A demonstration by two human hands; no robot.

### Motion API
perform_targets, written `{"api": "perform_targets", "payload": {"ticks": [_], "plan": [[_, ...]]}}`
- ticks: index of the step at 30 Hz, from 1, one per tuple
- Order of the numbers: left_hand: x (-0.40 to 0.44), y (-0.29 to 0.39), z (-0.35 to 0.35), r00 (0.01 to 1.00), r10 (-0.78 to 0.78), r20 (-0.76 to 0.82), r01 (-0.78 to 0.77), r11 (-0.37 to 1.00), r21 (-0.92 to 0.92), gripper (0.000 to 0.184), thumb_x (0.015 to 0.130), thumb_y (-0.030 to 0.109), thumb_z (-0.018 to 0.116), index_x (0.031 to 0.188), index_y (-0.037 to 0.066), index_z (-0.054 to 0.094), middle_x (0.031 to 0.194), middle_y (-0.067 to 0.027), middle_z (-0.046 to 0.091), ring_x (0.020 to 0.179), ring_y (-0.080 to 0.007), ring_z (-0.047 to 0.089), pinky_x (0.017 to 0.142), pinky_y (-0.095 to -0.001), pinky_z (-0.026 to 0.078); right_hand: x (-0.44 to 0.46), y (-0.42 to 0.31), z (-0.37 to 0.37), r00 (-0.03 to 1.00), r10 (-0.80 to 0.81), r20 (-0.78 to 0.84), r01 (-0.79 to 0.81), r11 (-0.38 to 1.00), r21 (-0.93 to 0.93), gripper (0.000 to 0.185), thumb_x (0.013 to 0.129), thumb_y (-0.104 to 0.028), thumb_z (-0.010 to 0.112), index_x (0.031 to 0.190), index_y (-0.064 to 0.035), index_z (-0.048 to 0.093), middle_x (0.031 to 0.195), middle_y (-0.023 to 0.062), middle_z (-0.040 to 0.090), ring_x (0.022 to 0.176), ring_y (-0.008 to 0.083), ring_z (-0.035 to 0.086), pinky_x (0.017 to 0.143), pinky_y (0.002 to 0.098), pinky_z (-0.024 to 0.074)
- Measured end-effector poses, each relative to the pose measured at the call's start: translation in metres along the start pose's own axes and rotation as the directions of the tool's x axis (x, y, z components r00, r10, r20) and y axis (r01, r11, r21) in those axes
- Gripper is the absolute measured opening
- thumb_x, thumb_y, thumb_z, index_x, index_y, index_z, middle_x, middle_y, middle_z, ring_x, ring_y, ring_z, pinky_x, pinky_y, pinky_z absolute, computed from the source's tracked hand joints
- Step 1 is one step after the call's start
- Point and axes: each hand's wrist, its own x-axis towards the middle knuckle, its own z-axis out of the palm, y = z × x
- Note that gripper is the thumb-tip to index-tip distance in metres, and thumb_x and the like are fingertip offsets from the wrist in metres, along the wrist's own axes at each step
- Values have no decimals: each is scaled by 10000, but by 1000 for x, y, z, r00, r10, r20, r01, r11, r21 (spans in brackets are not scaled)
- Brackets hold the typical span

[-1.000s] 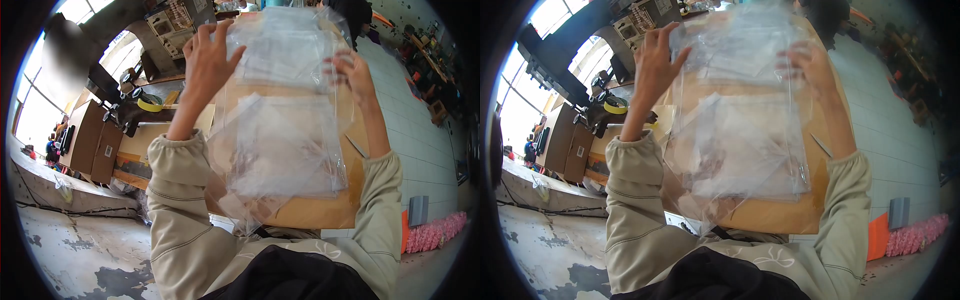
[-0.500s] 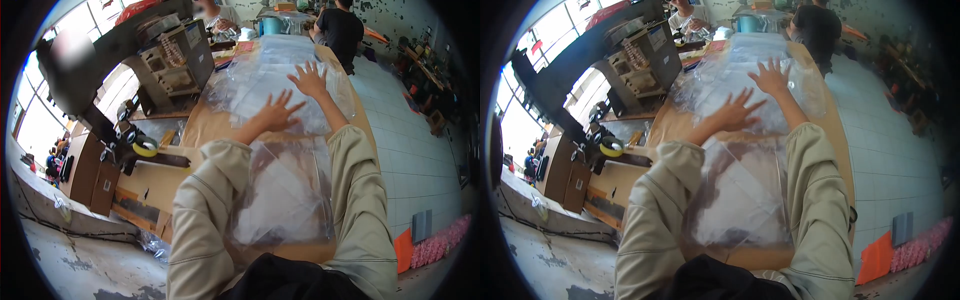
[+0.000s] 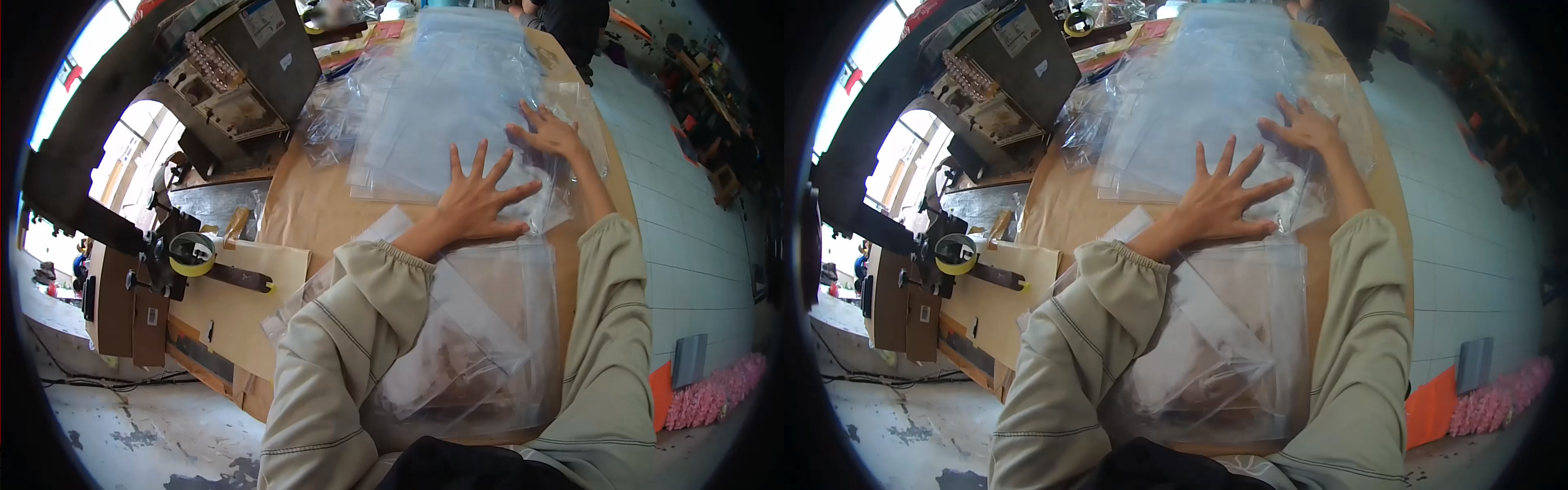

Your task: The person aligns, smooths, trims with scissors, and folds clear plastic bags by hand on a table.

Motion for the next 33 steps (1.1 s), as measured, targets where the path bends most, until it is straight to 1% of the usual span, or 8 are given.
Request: {"api": "perform_targets", "payload": {"ticks": [3, 6, 9, 12, 15, 19, 25, 33], "plan": [[1, -1, 4, 1000, -8, 14, 8, 1000, 13, 675, 788, 728, 423, 1386, 419, 380, 1489, -211, 233, 1341, -543, 144, 931, -796, 54, -9, 1, 25, 944, -52, -324, 47, 999, -26, 751, 852, -717, 302, 1444, -256, 308, 1497, 138, 278, 1395, 291, 238, 1065, 664, 87], [3, 0, 4, 998, -34, 58, 34, 999, 9, 695, 774, 759, 402, 1386, 430, 375, 1495, -205, 228, 1350, -532, 135, 933, -798, 48, 0, 7, 47, 719, -52, -693, -73, 986, -150, 688, 890, -650, 323, 1394, -189, 400, 1486, 127, 307, 1386, 265, 263, 1050, 683, 79], [2, 4, 2, 998, -50, 30, 49, 998, 35, 715, 770, 772, 380, 1393, 422, 365, 1490, -200, 248, 1361, -501, 158, 939, -797, 36, -1, 7, 27, 924, -99, -369, 59, 991, -116, 622, 914, -585, 348, 1319, -129, 475, 1443, 122, 372, 1348, 246, 328, 1040, 690, 93], [13, 13, -21, 988, -41, 149, -1, 962, 274, 661, 823, 688, 417, 1398, 363, 382, 1464, -161, 320, 1358, -419, 256, 947, -793, 44, -35, -9, 3, 773, -248, -584, 71, 949, -308, 503, 916, -469, 454, 1257, -105, 514, 1360, 119, 458, 1274, 248, 416, 1040, 665, 165], [-16, 30, -81, 999, 43, 0, -41, 946, 323, 592, 877, 554, 475, 1391, 267, 406, 1418, -119, 397, 1324, -328, 354, 963, -772, 90, -113, -23, -26, 648, -418, -636, 346, 906, -243, 408, 902, -344, 528, 1223, -92, 528, 1269, 121, 526, 1200, 277, 476, 1034, 601, 255], [-141, 74, -194, 940, -279, 197, 271, 960, 66, 580, 886, 431, 549, 1389, 189, 391, 1382, -123, 416, 1307, -320, 365, 1041, -630, 205, -281, -21, -38, 770, -561, -304, 605, 793, 69, 394, 861, -253, 611, 1183, -32, 555, 1110, 165, 599, 992, 354, 579, 843, 425, 475], [-304, 123, -195, 652, -652, 386, 696, 717, 35, 664, 882, 474, 534, 1424, 139, 348, 1500, -208, 204, 1383, -428, 170, 1029, -671, 169, -369, -2, 6, 919, -394, 30, 292, 726, 622, 412, 862, -189, 623, 1233, -25, 549, 1091, 167, 611, 927, 288, 609, 823, 343, 482], [-315, 147, -180, 743, -629, 228, 649, 761, -17, 647, 883, 408, 522, 1433, 129, 328, 1498, -238, 192, 1389, -396, 180, 1088, -558, 168, -352, -8, 36, 968, -214, 133, -13, 487, 874, 345, 888, -157, 622, 1208, -32, 586, 919, 2, 594, 789, 75, 517, 729, 216, 437]]}}
